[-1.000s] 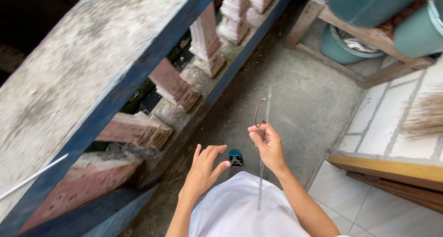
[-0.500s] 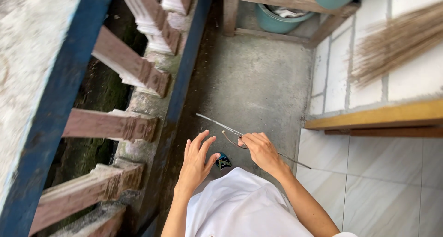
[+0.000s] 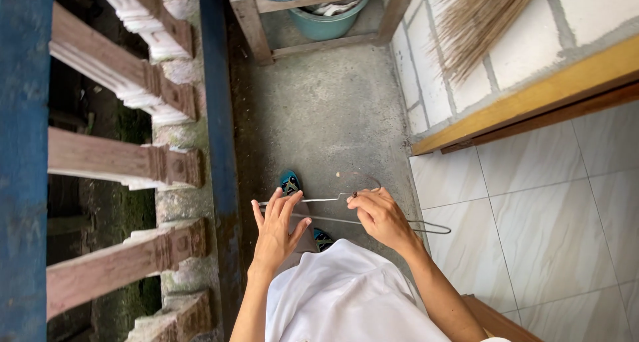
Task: Placing garments on clothes hangers and hanging them on a drying rack.
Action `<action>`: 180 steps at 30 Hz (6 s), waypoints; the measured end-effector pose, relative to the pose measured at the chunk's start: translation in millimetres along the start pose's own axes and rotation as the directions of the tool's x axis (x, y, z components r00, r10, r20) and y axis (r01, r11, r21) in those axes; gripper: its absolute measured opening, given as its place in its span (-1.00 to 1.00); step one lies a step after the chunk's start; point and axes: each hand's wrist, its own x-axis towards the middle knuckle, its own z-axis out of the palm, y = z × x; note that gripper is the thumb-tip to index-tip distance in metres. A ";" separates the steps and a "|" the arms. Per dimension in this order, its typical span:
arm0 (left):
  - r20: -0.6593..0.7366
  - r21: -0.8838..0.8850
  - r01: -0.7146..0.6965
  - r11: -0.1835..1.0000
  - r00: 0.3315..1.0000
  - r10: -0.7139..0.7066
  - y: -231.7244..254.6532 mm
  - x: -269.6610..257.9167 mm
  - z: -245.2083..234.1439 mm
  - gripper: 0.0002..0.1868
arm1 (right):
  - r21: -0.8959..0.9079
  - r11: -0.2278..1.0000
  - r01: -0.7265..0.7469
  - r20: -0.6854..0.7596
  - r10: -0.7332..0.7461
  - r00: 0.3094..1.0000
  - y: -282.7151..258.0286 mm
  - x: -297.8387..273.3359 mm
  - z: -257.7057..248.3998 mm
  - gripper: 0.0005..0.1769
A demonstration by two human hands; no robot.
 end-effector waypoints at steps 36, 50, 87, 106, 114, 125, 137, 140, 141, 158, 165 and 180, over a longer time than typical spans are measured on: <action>0.002 -0.197 -0.141 0.970 0.990 0.144 -72.9 273.3 -124.8 -0.78 | -0.149 0.942 -0.301 -0.179 0.274 0.945 63.4 238.6 44.0 -0.73; -0.049 -0.223 -0.029 0.974 0.999 0.019 -69.2 322.2 -136.7 -0.76 | -0.161 0.957 -0.241 -0.091 0.229 0.969 115.5 301.7 38.4 -0.74; 0.049 -0.163 -0.009 0.987 0.999 0.017 63.1 578.7 -82.6 -0.77 | -0.100 0.902 -0.419 -0.272 0.381 0.884 363.5 392.7 -93.2 -0.64; -0.001 0.009 -0.111 0.994 0.994 0.111 11.8 762.3 -121.0 -0.48 | -0.069 0.884 -0.462 -0.431 0.392 0.813 396.8 529.2 -111.0 -0.69; 0.062 0.187 -0.014 0.982 0.998 0.003 -65.7 836.7 -121.7 -0.35 | -0.067 0.865 -0.497 -0.395 0.435 0.809 413.8 605.0 -82.8 -0.64; 0.210 0.275 0.055 0.960 0.971 -0.115 -173.9 900.8 -98.6 -0.35 | -0.114 0.838 -0.534 -0.326 0.476 0.817 429.2 655.2 -48.3 -0.59; 0.147 0.279 0.164 0.946 0.966 -0.211 -181.0 933.2 -90.8 -0.39 | -0.124 0.842 -0.525 -0.207 0.495 0.844 439.4 683.1 -31.8 -0.57; 0.138 0.314 0.190 0.930 0.960 -0.243 -170.5 938.4 -94.2 -0.36 | -0.134 0.859 -0.495 -0.180 0.470 0.864 446.9 692.3 -29.3 -0.57; 0.153 0.327 0.201 0.924 0.953 -0.262 -167.2 940.3 -94.7 -0.35 | -0.140 0.863 -0.486 -0.161 0.464 0.871 449.5 695.0 -28.8 -0.57; 0.022 0.037 0.166 0.985 0.986 -0.167 -139.8 946.1 -104.9 -0.58 | 0.086 0.900 -0.427 -0.022 0.430 0.902 485.6 748.4 -17.6 -0.62; -0.083 -0.255 0.073 0.964 0.992 -0.097 -54.2 958.5 -183.1 -0.74 | 0.272 0.841 -0.468 0.123 0.452 0.883 482.2 779.2 -23.2 -0.56; -0.050 -0.509 0.011 0.861 0.998 -0.042 9.2 968.3 -249.3 -0.71 | 0.439 0.827 -0.352 0.042 0.373 0.927 496.7 804.7 -15.8 -0.41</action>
